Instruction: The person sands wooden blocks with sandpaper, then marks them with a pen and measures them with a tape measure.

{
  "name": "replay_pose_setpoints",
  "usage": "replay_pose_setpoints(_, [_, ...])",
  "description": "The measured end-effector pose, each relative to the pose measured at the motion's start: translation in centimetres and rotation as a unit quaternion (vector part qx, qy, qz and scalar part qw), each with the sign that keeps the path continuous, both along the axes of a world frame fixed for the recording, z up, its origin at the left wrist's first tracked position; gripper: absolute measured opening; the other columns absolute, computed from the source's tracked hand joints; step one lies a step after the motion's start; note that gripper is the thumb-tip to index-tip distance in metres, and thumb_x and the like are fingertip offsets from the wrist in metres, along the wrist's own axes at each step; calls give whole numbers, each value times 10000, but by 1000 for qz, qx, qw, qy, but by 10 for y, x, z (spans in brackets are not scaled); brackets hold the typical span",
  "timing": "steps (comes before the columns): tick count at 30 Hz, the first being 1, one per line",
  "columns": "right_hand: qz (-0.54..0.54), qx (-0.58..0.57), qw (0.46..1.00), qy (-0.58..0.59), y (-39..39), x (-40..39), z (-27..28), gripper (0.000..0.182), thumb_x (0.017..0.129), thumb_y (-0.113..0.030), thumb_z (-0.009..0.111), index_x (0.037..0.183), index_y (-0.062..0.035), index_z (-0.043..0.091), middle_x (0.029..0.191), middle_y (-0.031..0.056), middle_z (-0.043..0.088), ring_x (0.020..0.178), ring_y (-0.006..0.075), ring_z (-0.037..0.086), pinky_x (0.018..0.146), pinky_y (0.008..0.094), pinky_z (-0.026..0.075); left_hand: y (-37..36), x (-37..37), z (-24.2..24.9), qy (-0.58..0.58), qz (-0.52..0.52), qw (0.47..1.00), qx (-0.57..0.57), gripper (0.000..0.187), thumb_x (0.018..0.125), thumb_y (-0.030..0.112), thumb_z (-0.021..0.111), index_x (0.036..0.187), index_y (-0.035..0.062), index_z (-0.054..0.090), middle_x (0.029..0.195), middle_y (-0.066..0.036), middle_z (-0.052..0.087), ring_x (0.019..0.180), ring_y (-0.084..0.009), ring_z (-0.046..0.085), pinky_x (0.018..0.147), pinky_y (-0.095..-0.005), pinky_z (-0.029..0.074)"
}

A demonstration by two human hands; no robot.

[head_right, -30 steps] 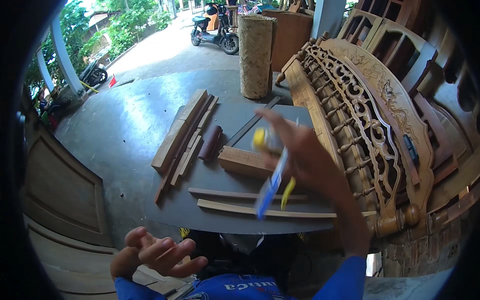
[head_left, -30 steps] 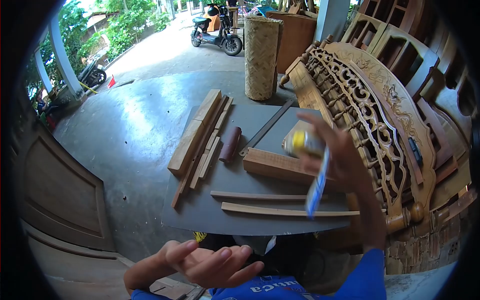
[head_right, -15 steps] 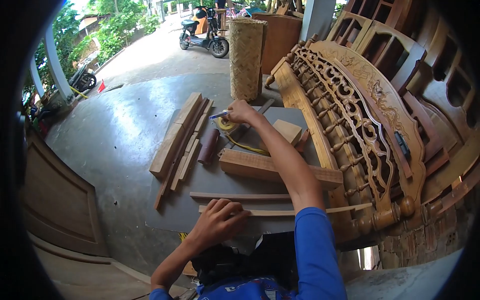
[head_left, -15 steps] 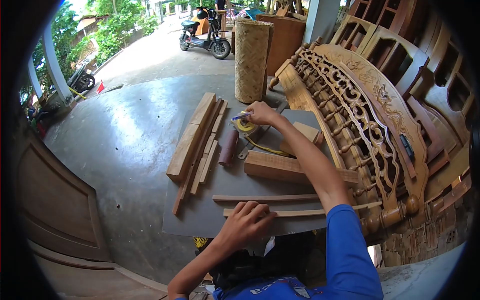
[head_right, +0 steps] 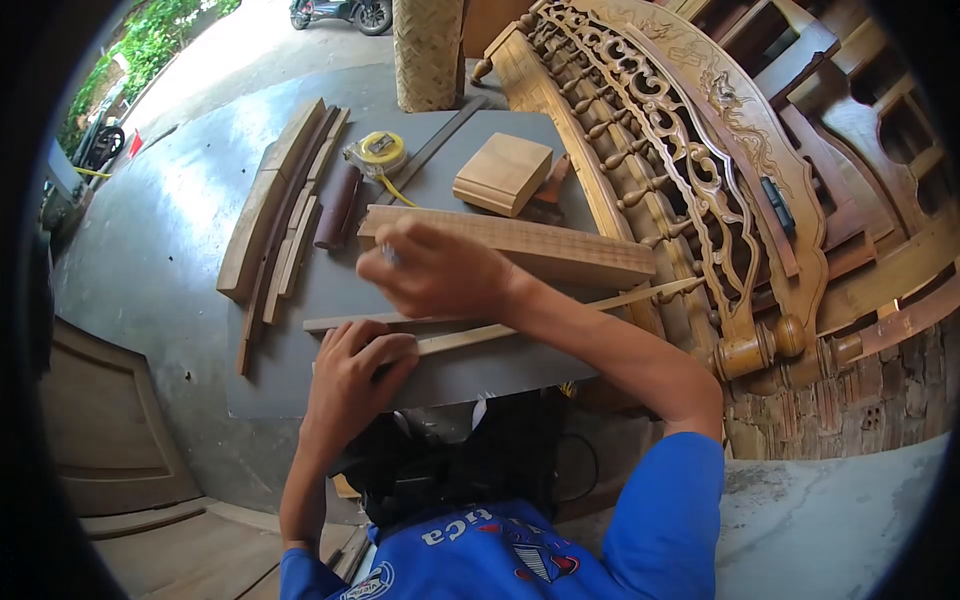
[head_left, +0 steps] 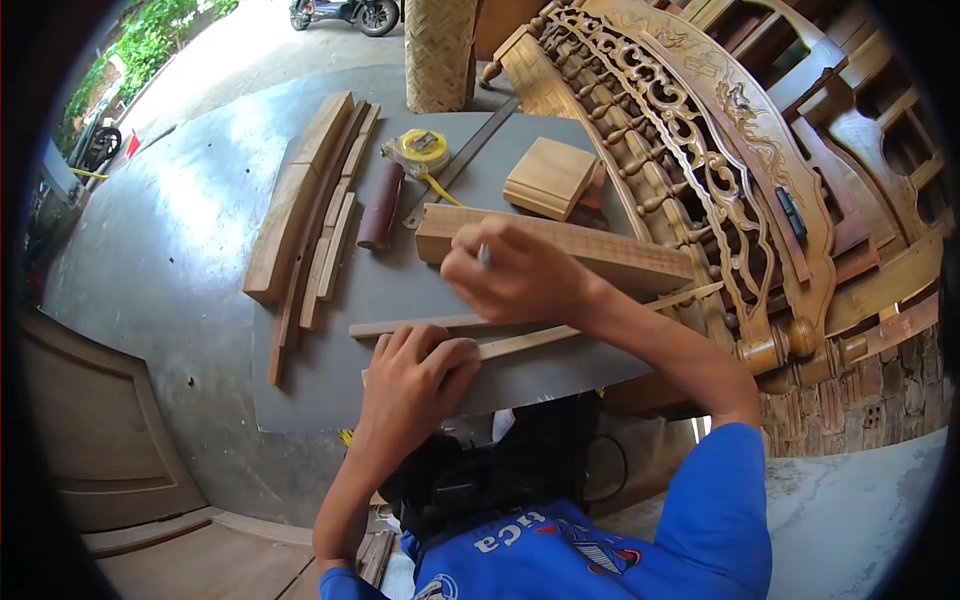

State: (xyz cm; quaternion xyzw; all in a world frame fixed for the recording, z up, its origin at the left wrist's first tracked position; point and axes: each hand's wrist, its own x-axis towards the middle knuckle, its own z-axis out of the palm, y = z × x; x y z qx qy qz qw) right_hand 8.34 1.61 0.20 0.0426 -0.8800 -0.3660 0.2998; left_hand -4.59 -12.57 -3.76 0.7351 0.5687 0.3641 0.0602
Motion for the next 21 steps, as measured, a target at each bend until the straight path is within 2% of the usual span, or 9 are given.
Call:
replay_pose_setpoints(3, [-49, -52, 997, 9, 6, 4, 7, 110, 721, -170, 605, 673, -80, 563, 825, 17, 460, 674, 169, 477, 641, 286, 425, -5, 1, 4, -4, 19, 999, -32, 181, 699, 148, 701, 869, 101, 663, 830, -48, 578, 802, -239, 556, 729, -358, 444])
replay_pose_setpoints(6, [9, -372, 910, 182, -20, 21, 27, 138, 867, -182, 557, 869, -44, 543, 828, 57, 499, 637, 142, 507, 568, 264, 430, -5, -4, -2, -20, 3, 999, -27, 139, 727, 189, 685, 851, 136, 654, 788, -25, 551, 779, -214, 542, 663, -348, 423])
replay_pose_setpoints(8, [42, -612, 753, 239, -43, 28, 21, 131, 884, -152, 536, 927, -29, 521, 825, 73, 520, 651, 125, 530, 557, 248, 432, -5, -3, -2, -22, 12, 999, -37, 138, 722, 197, 690, 845, 143, 661, 778, -19, 552, 758, -211, 537, 650, -348, 427])
replay_pose_setpoints(10, [57, -843, 488, 219, -64, 31, 10, 126, 875, -103, 523, 965, -18, 498, 815, 88, 538, 651, 104, 544, 544, 229, 432, -4, -3, 1, -10, 17, 999, -40, 139, 717, 205, 695, 840, 149, 665, 770, -10, 553, 740, -206, 531, 640, -347, 428])
replay_pose_setpoints(11, [63, -851, 467, 233, -65, 27, -8, 96, 830, -47, 555, 911, -14, 516, 808, 78, 555, 626, 86, 549, 531, 208, 430, -4, -3, 3, 1, 20, 999, -39, 140, 715, 210, 697, 839, 152, 667, 768, -5, 554, 732, -203, 528, 638, -345, 427])
replay_pose_setpoints(14, [38, -830, 518, 204, -54, 31, -34, 146, 782, -37, 625, 714, -16, 498, 675, 43, 523, 542, 76, 477, 488, 224, 384, -4, -2, 1, 13, 28, 999, -38, 155, 706, 220, 707, 845, 161, 672, 767, 10, 553, 714, -189, 516, 628, -334, 423])
replay_pose_setpoints(16, [-29, -848, 496, 182, -52, 38, -29, 256, 760, -37, 647, 599, -26, 449, 601, 32, 486, 510, 78, 432, 455, 246, 341, -4, -3, -1, 17, 34, 999, -37, 169, 698, 223, 716, 851, 166, 675, 767, 19, 551, 702, -178, 511, 617, -324, 419])
replay_pose_setpoints(19, [-42, -766, 620, 162, -45, 37, -29, 337, 741, -23, 636, 540, -29, 366, 525, 47, 385, 458, 124, 351, 432, 304, 272, -3, -3, 1, 23, 32, 998, -43, 190, 684, 220, 730, 859, 168, 679, 763, 29, 546, 678, -164, 504, 595, -310, 409])
replay_pose_setpoints(21, [-32, -770, 622, 142, -43, 36, -28, 333, 730, -16, 620, 543, -23, 345, 523, 64, 342, 447, 159, 327, 434, 325, 257, -2, -3, 3, 24, 30, 998, -56, 202, 675, 215, 738, 863, 168, 682, 761, 32, 544, 658, -157, 499, 580, -302, 402])
